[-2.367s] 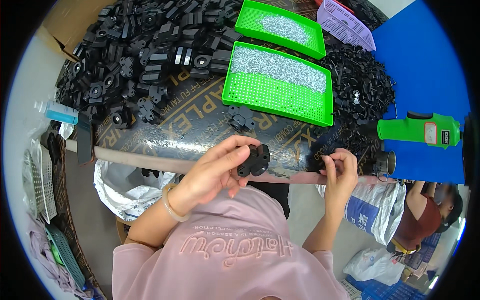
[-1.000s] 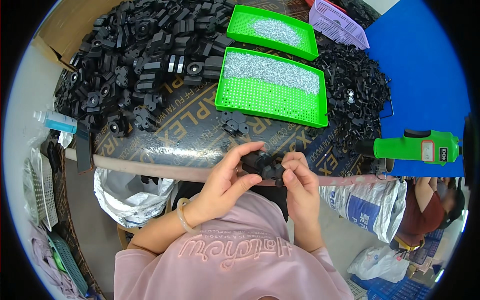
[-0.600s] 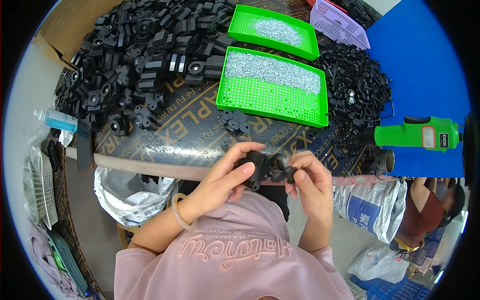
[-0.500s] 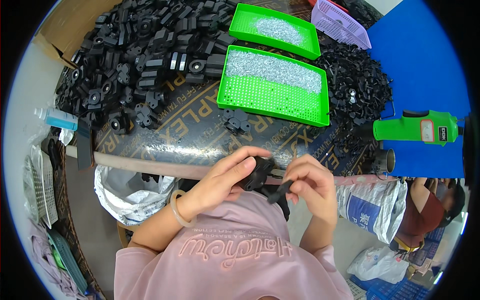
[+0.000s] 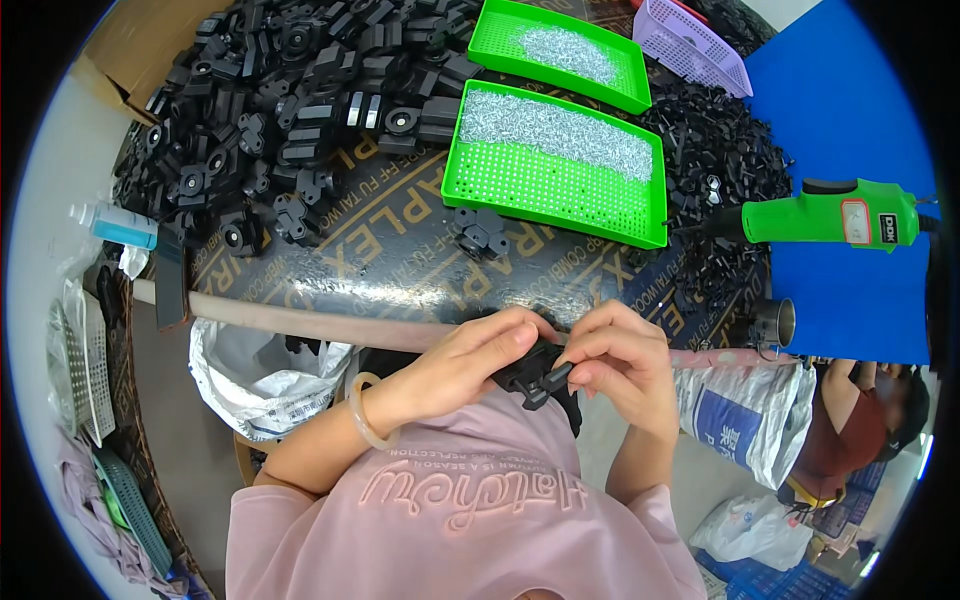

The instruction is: Fastening screws into black plastic components using an electric screwdriver at a factory workbench.

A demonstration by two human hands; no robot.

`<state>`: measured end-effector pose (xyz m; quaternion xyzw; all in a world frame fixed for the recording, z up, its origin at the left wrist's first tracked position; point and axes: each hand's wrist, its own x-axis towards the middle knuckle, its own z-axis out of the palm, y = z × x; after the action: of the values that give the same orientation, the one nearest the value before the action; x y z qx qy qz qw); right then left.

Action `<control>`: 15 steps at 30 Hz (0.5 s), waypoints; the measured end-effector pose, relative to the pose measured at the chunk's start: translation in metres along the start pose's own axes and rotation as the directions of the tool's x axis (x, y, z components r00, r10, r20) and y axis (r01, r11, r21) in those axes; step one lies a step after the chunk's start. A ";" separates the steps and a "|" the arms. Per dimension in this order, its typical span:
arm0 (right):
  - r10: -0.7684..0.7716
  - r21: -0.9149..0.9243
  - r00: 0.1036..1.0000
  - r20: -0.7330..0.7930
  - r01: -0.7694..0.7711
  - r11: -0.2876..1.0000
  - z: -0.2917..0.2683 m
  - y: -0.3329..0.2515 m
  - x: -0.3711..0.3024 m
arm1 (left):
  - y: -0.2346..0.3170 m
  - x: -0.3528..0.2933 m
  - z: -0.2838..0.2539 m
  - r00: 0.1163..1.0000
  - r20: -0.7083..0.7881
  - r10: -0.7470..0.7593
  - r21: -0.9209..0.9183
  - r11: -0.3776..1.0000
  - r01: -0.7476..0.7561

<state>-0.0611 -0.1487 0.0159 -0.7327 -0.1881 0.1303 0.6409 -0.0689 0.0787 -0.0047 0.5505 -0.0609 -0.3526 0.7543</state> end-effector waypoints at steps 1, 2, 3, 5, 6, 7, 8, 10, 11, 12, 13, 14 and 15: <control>0.002 0.001 1.000 0.002 -0.002 1.000 0.000 0.000 0.000 | 0.000 0.000 0.000 1.000 0.000 -0.001 -0.001 1.000 0.001; 0.004 0.002 1.000 0.005 -0.004 1.000 0.000 0.000 0.000 | 0.000 0.000 0.000 1.000 -0.005 0.006 -0.016 1.000 -0.006; 0.005 0.002 1.000 0.005 -0.005 1.000 0.001 0.000 0.000 | 0.000 0.000 0.000 1.000 -0.010 0.012 -0.031 0.999 -0.012; 0.042 0.016 0.999 -0.022 -0.042 0.999 0.003 0.000 0.000 | 0.000 0.001 0.000 0.999 -0.028 0.019 0.028 0.999 -0.018; 0.043 0.017 0.999 -0.021 -0.043 0.999 0.004 0.001 0.000 | -0.001 0.001 0.000 0.999 -0.046 0.028 0.088 0.996 -0.023; 0.042 0.012 0.999 -0.025 -0.042 0.999 0.004 0.002 0.000 | 0.000 0.001 0.000 0.999 -0.047 0.027 0.088 0.996 -0.023; 0.041 0.008 0.999 -0.030 -0.041 0.999 0.004 0.003 0.001 | 0.000 0.001 0.000 0.998 -0.058 0.026 0.128 0.992 -0.018; 0.030 -0.019 0.998 -0.058 -0.031 0.999 0.006 0.003 0.001 | 0.003 0.001 -0.001 0.997 -0.067 0.024 0.168 0.986 -0.013; 0.016 -0.046 0.996 -0.084 -0.020 0.999 0.007 0.003 0.001 | 0.005 -0.001 -0.001 0.998 -0.064 0.020 0.155 0.988 -0.010; 0.016 -0.046 0.996 -0.083 -0.020 0.999 0.008 0.003 0.001 | 0.007 -0.002 -0.002 0.998 -0.060 0.015 0.143 0.990 -0.007; 0.058 -0.007 0.992 -0.109 -0.059 0.998 0.009 0.002 0.001 | 0.002 -0.001 -0.004 0.998 -0.061 0.016 0.143 0.990 -0.007; 0.100 0.033 0.986 -0.134 -0.097 0.995 0.009 0.001 0.001 | -0.006 0.001 -0.007 0.989 -0.028 0.146 0.202 0.970 -0.138; 0.099 0.032 0.986 -0.133 -0.096 0.995 0.010 0.001 0.000 | -0.011 0.002 -0.008 0.962 0.012 0.273 0.256 0.929 -0.267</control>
<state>-0.0655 -0.1397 0.0129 -0.7400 -0.1067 0.1143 0.6542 -0.0688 0.0823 -0.0175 0.6333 -0.1719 -0.2285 0.7191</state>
